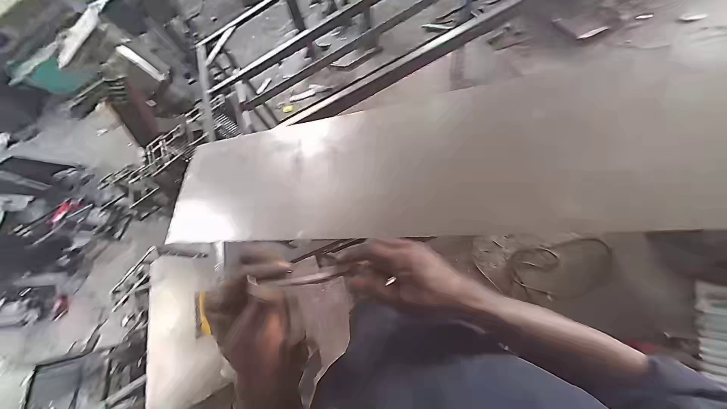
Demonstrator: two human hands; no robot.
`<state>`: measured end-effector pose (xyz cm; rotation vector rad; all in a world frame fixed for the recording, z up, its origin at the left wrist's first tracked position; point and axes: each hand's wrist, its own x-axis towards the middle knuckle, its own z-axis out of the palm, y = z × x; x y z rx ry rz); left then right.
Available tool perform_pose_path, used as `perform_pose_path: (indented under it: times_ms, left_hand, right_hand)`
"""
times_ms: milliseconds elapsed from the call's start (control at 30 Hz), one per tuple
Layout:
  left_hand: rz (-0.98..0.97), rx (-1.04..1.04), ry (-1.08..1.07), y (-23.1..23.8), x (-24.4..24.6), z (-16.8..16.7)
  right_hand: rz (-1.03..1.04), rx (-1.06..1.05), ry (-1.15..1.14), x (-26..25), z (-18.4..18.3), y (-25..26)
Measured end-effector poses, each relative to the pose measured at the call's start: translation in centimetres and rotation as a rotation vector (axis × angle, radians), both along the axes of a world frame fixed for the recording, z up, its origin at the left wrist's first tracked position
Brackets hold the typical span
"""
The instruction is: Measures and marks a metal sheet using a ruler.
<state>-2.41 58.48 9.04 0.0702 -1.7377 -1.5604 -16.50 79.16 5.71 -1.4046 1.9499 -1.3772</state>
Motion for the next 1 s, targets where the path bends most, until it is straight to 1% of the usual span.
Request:
perform_pose_path:
  times_ms: [33,67,100,167,200,233,300,367,400,500,567,600,667,700,767,833,900,1000]
  left_hand:
    - [0.175,0.093,0.060,-2.8,1.3,1.1]
    - [0.328,0.114,0.085,-6.6,2.6,2.3]
    - [0.433,0.098,0.076,-11.3,3.9,3.6]
    - [0.511,0.108,0.004,-21.5,6.1,5.0]
    - [0.555,0.157,-0.062,-26.0,6.6,4.9]
    - [0.596,0.210,-0.157,-29.8,6.8,4.2]
    - [0.607,0.220,-0.449,-35.8,6.3,1.4]
    - [0.604,0.199,-0.742,-39.5,5.0,-1.6]
    - [0.623,0.168,-0.828,-41.1,4.2,-3.2]
    - [0.629,0.099,-1.006,-44.6,2.8,-7.2]
    - [0.591,0.117,-1.095,-45.3,2.6,-8.9]
    - [0.573,0.112,-1.127,-45.6,2.4,-9.3]
    - [0.529,0.087,-1.145,-46.0,2.8,-9.9]
    - [0.495,0.067,-1.143,-45.8,3.3,-10.2]
    - [0.391,0.058,-1.118,-44.6,3.5,-10.8]
    - [0.310,0.084,-1.102,-44.6,2.8,-11.3]
    - [0.320,0.112,-1.100,-44.6,2.6,-10.8]
    - [0.360,0.097,-1.046,-44.9,2.8,-11.0]
  right_hand:
    - [-0.070,0.109,0.067,-0.7,0.3,0.8]
    - [-0.154,0.200,0.139,-1.9,0.4,2.0]
    - [-0.241,0.282,0.201,-3.5,0.3,3.5]
    - [-0.403,0.403,0.260,-7.6,-0.8,6.8]
    - [-0.463,0.428,0.289,-9.6,-1.9,8.2]
    - [-0.503,0.472,0.315,-11.0,-2.2,9.0]
    - [-0.529,0.543,0.336,-12.9,-3.6,9.1]
    - [-0.516,0.593,0.297,-12.9,-5.2,7.1]
    - [-0.514,0.642,0.260,-12.7,-5.6,5.9]
    - [-0.517,0.714,0.230,-12.3,-6.2,3.7]
    - [-0.529,0.758,0.229,-12.2,-6.0,3.6]
    - [-0.524,0.724,0.211,-12.1,-5.6,3.5]
    - [-0.509,0.673,0.216,-11.9,-5.0,3.1]
    - [-0.496,0.687,0.254,-11.7,-4.3,3.0]
    - [-0.519,0.817,0.327,-10.9,-2.4,3.3]
    - [-0.570,0.886,0.319,-11.2,-0.8,3.4]
    - [-0.609,0.904,0.280,-11.8,-0.4,3.1]
    - [-0.643,0.943,0.250,-12.3,-0.4,3.1]
